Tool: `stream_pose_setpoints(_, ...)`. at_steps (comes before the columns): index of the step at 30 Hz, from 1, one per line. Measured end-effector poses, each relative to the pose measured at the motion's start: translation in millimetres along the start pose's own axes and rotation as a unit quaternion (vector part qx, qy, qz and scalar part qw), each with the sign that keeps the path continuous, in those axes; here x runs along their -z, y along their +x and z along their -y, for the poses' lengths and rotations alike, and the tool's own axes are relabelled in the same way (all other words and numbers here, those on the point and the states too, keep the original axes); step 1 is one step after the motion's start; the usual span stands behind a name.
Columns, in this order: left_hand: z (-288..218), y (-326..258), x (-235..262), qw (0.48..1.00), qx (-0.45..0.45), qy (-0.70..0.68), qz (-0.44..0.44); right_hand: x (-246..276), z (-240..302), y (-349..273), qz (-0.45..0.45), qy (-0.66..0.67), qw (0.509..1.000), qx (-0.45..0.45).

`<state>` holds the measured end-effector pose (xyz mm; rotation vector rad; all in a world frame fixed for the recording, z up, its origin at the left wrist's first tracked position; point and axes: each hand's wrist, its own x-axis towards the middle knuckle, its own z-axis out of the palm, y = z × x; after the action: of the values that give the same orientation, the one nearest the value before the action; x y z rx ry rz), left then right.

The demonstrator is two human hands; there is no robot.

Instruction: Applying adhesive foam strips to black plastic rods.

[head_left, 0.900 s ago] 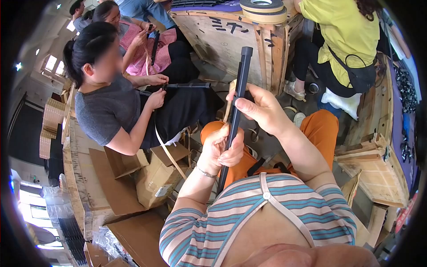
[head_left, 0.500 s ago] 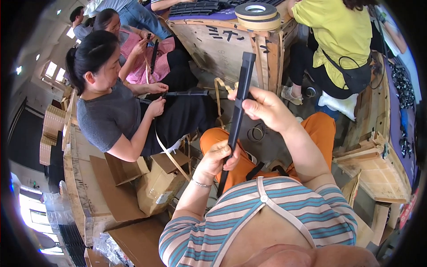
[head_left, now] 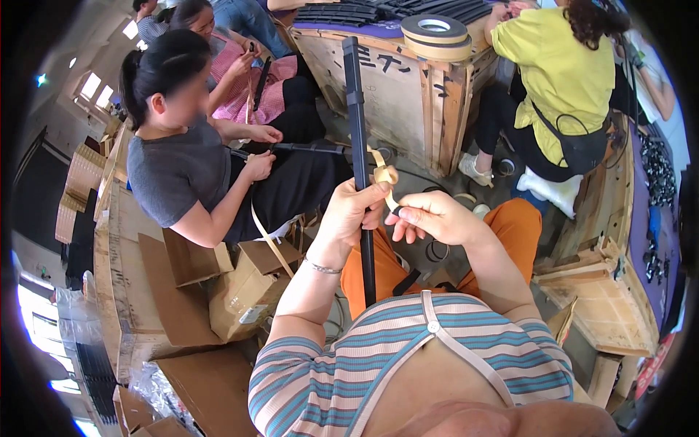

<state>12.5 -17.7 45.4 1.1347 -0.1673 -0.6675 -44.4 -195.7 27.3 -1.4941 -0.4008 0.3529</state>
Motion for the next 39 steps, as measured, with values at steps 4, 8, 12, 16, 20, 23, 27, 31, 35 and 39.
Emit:
stream_pose_setpoints(4, 9, 4, -3, 1.000, 0.000, 0.017, -0.027, 2, -8, -6, -0.109, -0.129, 0.973, 0.159)
stream_pose_setpoints(8, 20, 1, -13, 0.999, 0.004, 0.037, 0.001, -4, -3, -6, -0.075, -0.046, 0.969, 0.232)
stream_pose_setpoints(12, 28, -2, -23, 0.998, -0.045, 0.036, 0.009, 6, 2, -10, -0.091, 0.084, 0.976, 0.177)
stream_pose_setpoints(16, 26, -4, -20, 0.996, 0.011, -0.040, 0.085, 22, 4, -4, -0.168, -0.046, 0.964, 0.202)
stream_pose_setpoints(20, 25, -10, -23, 0.997, -0.005, 0.036, 0.066, 23, 10, 1, -0.215, -0.195, 0.926, 0.243)
stream_pose_setpoints(23, 26, -11, -19, 0.996, -0.019, 0.043, 0.076, 23, 13, 3, -0.214, -0.195, 0.929, 0.232)
stream_pose_setpoints(27, 25, -15, -18, 0.995, -0.034, 0.063, 0.072, 15, 19, 4, -0.163, -0.096, 0.960, 0.208)
stream_pose_setpoints(31, 27, -15, -17, 0.995, -0.035, 0.056, 0.079, 14, 10, 8, -0.179, -0.130, 0.951, 0.218)
stream_pose_setpoints(35, 26, -15, -19, 0.995, -0.030, 0.065, 0.071, 12, 9, 9, -0.191, -0.145, 0.944, 0.229)
stream_pose_setpoints(39, 27, -15, -17, 0.995, -0.031, 0.062, 0.071, 12, 9, 9, -0.189, -0.145, 0.946, 0.222)
